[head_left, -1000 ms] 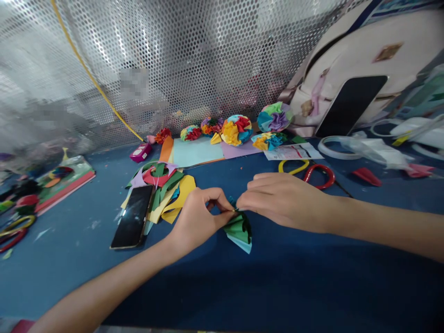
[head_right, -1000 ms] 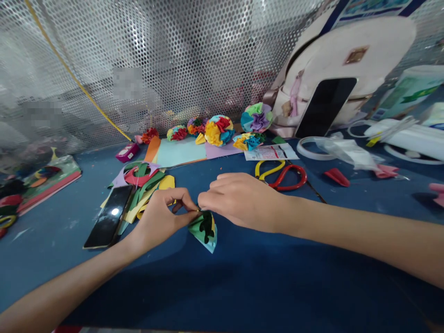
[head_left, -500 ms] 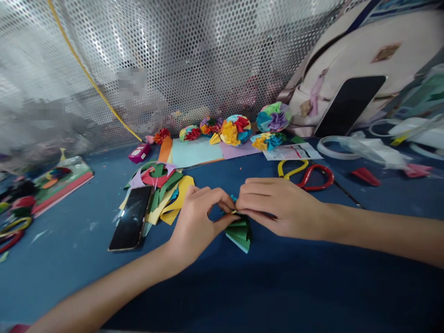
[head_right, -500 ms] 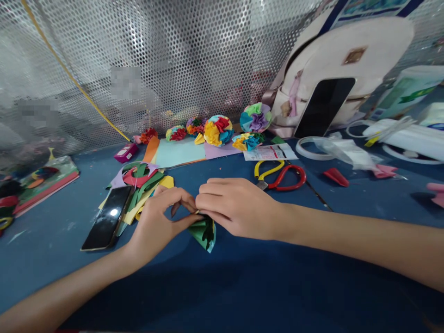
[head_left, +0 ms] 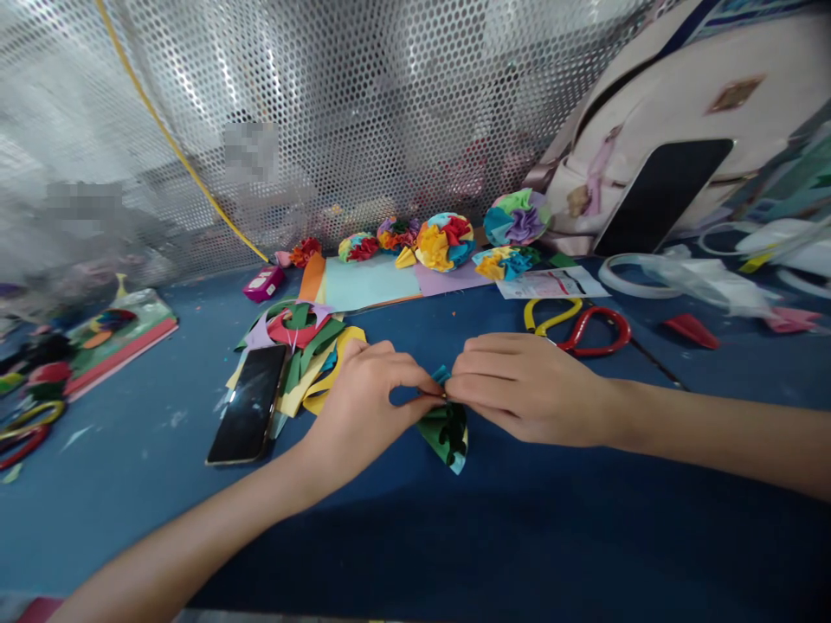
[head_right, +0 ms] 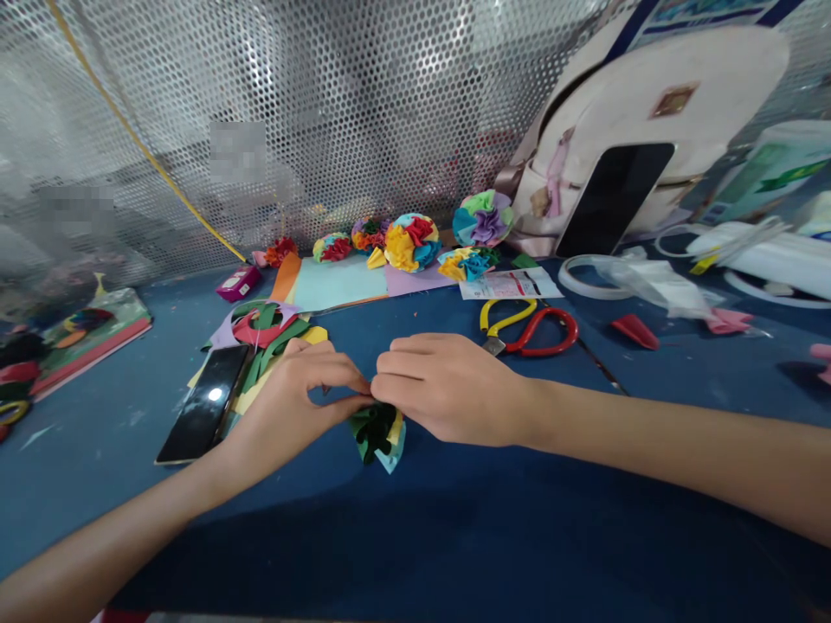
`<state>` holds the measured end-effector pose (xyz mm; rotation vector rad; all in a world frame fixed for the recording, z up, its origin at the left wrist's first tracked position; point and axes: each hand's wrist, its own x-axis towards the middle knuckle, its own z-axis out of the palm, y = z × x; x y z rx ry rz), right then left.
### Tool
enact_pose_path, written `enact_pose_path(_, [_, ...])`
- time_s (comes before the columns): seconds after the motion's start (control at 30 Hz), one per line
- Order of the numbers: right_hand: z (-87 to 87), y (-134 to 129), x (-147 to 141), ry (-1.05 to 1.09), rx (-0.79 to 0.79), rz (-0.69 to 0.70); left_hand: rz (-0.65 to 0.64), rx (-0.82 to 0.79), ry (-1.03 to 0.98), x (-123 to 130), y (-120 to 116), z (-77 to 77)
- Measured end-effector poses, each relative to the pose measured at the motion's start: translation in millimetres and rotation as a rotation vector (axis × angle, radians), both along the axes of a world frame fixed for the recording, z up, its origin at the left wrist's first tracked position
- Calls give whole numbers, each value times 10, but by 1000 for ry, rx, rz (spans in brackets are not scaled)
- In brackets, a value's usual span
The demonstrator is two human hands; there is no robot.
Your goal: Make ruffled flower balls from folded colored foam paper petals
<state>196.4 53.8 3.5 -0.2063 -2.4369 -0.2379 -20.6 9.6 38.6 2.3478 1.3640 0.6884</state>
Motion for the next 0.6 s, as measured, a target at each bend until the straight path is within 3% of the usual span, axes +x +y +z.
enact_pose_path(0.17, [35,-7,13,-29,41,-42,21,-92,-76,6,-6,-12])
enact_pose_path(0.37, [96,-56,22,-82,-261,-43,49,-190,-156,43,4,-48])
enact_pose_path(0.6, [61,-126,12,-108,-397,-94,44,-143,-156,52,-7,-115])
